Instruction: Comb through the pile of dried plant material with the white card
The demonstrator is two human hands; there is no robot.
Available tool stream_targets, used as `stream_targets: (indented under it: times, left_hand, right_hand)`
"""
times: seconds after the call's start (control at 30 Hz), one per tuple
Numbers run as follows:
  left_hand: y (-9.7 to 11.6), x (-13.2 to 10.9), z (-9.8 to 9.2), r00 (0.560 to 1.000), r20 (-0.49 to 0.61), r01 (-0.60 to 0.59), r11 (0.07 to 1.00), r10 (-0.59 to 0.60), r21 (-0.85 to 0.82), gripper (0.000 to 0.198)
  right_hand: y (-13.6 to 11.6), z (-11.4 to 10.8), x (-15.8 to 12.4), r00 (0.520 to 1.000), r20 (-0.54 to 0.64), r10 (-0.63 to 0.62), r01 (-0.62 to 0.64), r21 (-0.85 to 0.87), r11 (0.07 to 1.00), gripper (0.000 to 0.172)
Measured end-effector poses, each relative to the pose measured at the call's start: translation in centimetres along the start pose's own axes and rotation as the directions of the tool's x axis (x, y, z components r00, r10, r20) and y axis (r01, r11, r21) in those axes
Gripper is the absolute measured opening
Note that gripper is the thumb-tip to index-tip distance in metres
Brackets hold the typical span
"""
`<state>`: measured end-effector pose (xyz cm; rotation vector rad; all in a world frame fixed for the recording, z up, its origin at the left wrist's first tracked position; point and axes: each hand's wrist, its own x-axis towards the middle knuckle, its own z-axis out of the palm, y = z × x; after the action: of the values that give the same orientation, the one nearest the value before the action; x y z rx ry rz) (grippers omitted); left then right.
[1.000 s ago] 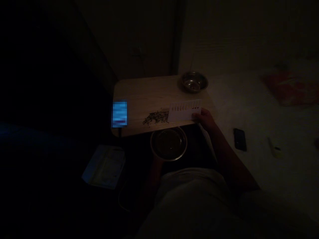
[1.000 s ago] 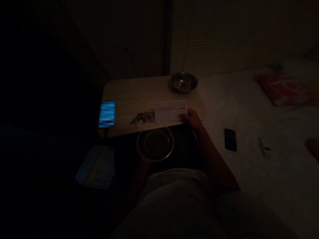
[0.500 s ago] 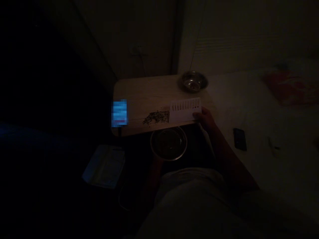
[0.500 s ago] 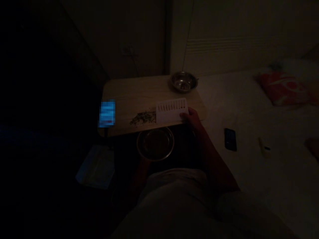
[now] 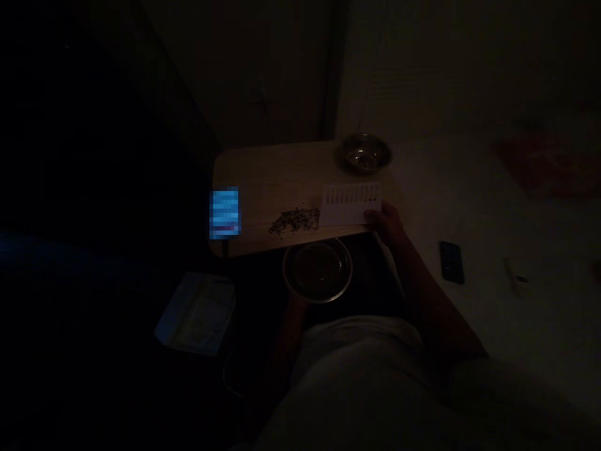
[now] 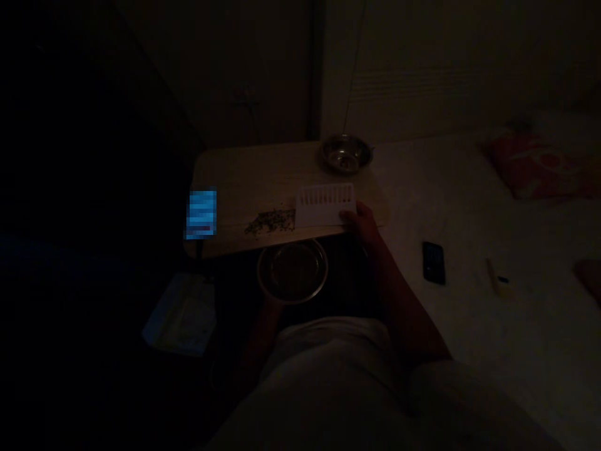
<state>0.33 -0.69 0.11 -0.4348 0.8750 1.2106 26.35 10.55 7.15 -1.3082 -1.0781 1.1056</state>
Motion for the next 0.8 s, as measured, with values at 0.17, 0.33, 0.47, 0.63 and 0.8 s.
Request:
stream_targets:
  times: [0.17,0.33,0.47,0.63,0.8]
  left_hand:
    - [0.0,0.1,0.0,0.996,0.07,-0.059,0.998,0.059,-0.005,0.043]
    - [0.0,0.8,-0.4,0.999,0.034,-0.016,1.0,0.016,-0.011,0.046]
    - [0.0,1.1,-0.7,1.0,0.024,-0.014,1.0,0.014,0.0,0.045]
    - [0.0,1.1,-0.9,0.996,0.093,0.013,1.0,-0.014,0.011,0.048]
    - [0.0,1.1,-1.3,0.993,0.114,-0.001,1.0,0.0,0.007,0.05]
  right_hand:
    - [-0.2,0.1,-0.1,1.0,0.023,0.006,-0.006,-0.003,1.0,0.035]
    - [-0.2,0.2,-0.1,1.0,0.024,0.014,-0.014,0.019,1.0,0.037]
    - [0.0,0.0,-0.1,1.0,0.014,-0.013,0.013,-0.003,1.0,0.037]
    - [0.3,-0.2,0.0,0.999,0.034,-0.027,0.029,-0.059,0.998,0.038]
    - [0.2,-0.3,0.0,0.999,0.052,-0.012,0.014,-0.031,0.999,0.036]
